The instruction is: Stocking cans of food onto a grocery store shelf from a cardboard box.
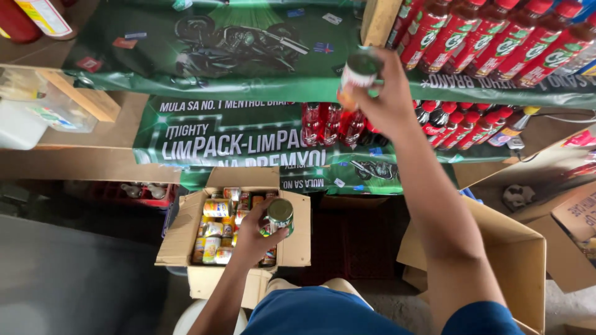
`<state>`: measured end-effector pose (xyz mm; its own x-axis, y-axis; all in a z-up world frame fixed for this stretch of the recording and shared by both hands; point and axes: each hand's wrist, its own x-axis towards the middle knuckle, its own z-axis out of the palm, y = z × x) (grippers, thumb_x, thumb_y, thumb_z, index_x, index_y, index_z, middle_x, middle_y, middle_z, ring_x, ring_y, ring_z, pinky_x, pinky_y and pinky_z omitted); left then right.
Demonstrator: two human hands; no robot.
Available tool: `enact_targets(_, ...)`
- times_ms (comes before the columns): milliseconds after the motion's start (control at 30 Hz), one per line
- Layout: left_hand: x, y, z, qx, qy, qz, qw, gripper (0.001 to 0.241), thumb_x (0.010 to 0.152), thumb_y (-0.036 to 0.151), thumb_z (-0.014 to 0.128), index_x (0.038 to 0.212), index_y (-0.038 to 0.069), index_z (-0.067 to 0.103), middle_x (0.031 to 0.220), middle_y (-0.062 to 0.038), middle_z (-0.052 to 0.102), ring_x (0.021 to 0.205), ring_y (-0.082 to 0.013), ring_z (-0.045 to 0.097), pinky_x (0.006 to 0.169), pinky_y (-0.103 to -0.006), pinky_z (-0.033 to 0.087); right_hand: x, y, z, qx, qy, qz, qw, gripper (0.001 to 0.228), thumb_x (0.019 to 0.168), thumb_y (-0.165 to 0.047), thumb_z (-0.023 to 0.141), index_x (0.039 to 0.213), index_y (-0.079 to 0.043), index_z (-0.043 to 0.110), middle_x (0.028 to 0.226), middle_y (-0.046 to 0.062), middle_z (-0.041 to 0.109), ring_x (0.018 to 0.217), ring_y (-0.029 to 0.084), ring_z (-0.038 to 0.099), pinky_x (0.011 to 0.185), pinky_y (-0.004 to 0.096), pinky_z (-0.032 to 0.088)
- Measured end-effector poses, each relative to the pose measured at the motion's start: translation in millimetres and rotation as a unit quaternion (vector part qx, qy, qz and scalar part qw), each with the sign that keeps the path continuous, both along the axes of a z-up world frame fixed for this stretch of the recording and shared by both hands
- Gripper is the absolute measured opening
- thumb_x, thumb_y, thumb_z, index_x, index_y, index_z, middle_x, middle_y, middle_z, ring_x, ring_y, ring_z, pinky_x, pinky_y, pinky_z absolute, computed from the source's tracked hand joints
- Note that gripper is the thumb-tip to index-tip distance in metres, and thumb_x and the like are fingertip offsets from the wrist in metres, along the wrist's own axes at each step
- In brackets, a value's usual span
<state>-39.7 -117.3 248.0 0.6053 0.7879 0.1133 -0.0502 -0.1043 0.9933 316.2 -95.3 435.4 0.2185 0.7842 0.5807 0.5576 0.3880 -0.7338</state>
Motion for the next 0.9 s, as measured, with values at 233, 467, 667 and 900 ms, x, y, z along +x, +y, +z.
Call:
enact_targets(233,3,1,-12,-0.002,-0.009,0.035,0.999,0.071,0.077,0.007,0.084,0.141,0.0,0.054,0.121,-0.007,0.071,0.112,-0.0166,0.069,0.093,-0.0319,0.056,50,88,16,0.067,-0.147,-0.064,0.985,0.052,0.101,-0.008,0.083,0.136,-0.006,0.045,0.125,0.015,0.068,0.116,0.028,0.071,0.096,0.04,0.059)
enact_targets(467,3,-9,-13,-0.001,-0.047,0.053,0.997,0.07,0.077,0.002,0.083,0.141,0.0,0.054,0.123,-0.007,0.068,0.113,-0.0167,0.068,0.096,-0.0325,0.054,80,175,6,0.157,-0.333,-0.162,0.916,0.057,0.089,-0.014,0.088,0.13,-0.001,0.05,0.121,0.028,0.064,0.112,0.049,0.062,0.092,0.05,0.051)
enact_targets(667,-7,-12,-9,-0.029,-0.06,0.055,0.996,0.068,0.077,-0.001,0.081,0.14,-0.002,0.055,0.122,-0.009,0.069,0.112,-0.0185,0.069,0.1,-0.0355,0.056,90,212,18,-0.03,-0.276,-0.147,0.949,0.032,0.096,-0.023,0.075,0.121,-0.003,0.067,0.11,0.026,0.07,0.103,0.042,0.069,0.084,0.049,0.054)
enact_targets(900,-17,-9,-10,-0.029,-0.041,0.07,0.996,0.07,0.077,0.002,0.082,0.14,-0.003,0.052,0.124,-0.01,0.068,0.115,-0.02,0.069,0.102,-0.0362,0.055,127,256,18,-0.219,-0.352,-0.189,0.89,0.034,0.101,-0.032,0.06,0.12,-0.005,0.07,0.108,0.024,0.072,0.097,0.037,0.072,0.083,0.049,0.055)
